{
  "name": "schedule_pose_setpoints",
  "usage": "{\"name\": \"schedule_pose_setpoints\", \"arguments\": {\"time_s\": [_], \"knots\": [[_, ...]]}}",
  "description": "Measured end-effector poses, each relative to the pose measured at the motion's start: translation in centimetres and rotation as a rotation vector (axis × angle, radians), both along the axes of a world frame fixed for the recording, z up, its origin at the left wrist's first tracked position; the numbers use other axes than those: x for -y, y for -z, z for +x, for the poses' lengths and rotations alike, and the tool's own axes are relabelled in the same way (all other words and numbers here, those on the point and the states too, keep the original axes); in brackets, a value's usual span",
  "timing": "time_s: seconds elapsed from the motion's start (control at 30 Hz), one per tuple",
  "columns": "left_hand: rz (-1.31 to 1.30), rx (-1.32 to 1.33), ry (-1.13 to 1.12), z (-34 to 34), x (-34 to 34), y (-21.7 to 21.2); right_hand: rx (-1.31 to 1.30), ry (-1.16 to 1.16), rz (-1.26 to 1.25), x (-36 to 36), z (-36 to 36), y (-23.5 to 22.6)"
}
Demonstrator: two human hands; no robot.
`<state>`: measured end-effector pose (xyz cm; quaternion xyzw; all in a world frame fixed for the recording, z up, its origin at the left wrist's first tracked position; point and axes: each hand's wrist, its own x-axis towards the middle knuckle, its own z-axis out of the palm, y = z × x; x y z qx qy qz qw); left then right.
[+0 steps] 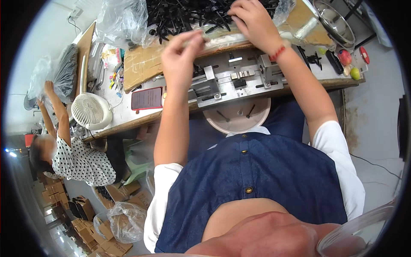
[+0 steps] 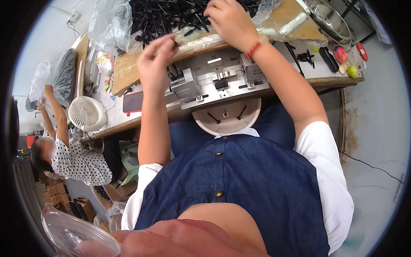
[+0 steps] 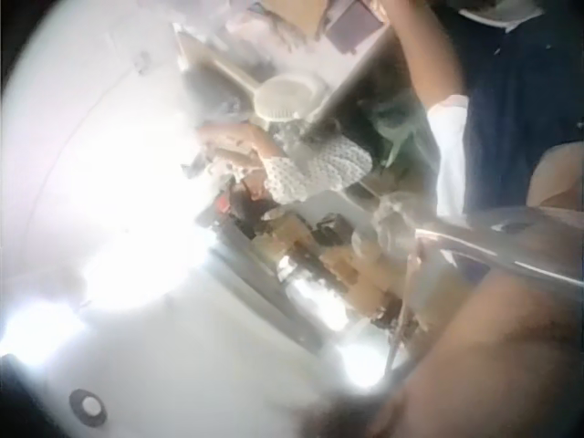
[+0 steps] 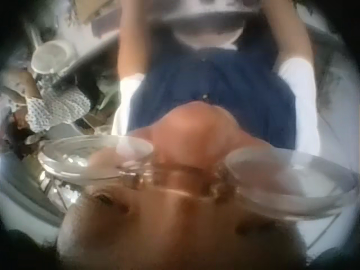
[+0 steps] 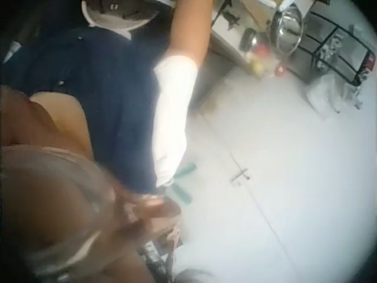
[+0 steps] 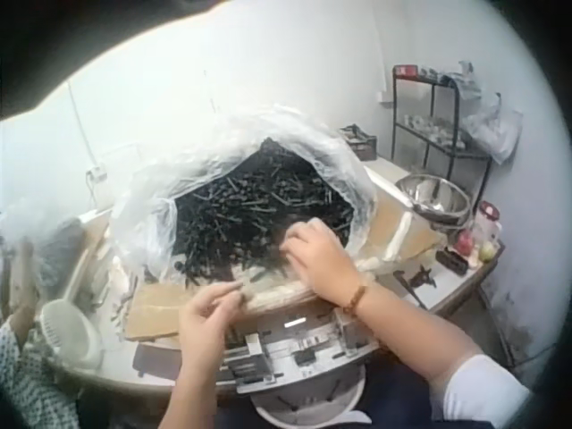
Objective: The person transfers small black plastic components from a white bowl into a cardboard box, then uses a metal jig to assemble them. They repeatedly pick up parts, place them into the jig, and manipulate the mechanism to secure the pieces together.
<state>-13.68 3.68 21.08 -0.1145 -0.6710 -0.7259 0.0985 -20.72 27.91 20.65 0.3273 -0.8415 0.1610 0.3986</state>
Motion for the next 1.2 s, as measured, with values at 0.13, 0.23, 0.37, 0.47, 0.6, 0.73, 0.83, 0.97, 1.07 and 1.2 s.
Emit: {"name": "schedule_pose_setpoints", "arguments": {"time_s": [0.13, 0.23, 0.37, 0.47, 0.6, 0.73, 0.83, 0.97, 1.07, 1.2], "knots": [[-0.378, -0.046, 0.092, 6.7, -1.5, 3.2, -0.004, 0.08, 0.286, 1.1, -2.4, -1.2], [-0.523, -0.176, 0.083, 9.5, -2.4, 5.6, -0.069, 0.049, 0.368, 0.6, -1.9, -2.7], [-0.651, -0.243, 0.03, 9.6, -2.9, 8.6, 0.024, 0.178, 0.334, -1.7, -1.3, -2.5], [-0.699, -0.309, -0.024, 9.4, -3.4, 9.0, -0.042, 0.271, 0.214, -1.6, 0.2, -2.5], [-0.713, -0.328, -0.049, 9.2, -3.7, 9.7, -0.146, 0.366, -0.043, -1.1, 1.3, -3.0], [-0.734, -0.442, -0.074, 8.7, -3.9, 10.2, -0.027, 0.325, -0.185, -2.3, 2.3, -2.8], [-0.792, -0.406, -0.081, 8.9, -3.8, 10.0, 0.039, 0.181, -0.402, -1.6, 3.9, -1.8], [-0.789, -0.296, -0.049, 9.3, -3.9, 9.6, 0.156, -0.023, -0.575, -1.8, 6.7, -0.2], [-0.772, -0.337, -0.059, 9.2, -3.9, 9.5, 0.253, -0.107, -0.514, -1.9, 9.6, 1.4], [-0.762, -0.4, -0.08, 8.1, -2.9, 7.2, 0.319, -0.161, -0.262, -0.6, 14.5, 2.7]]}}
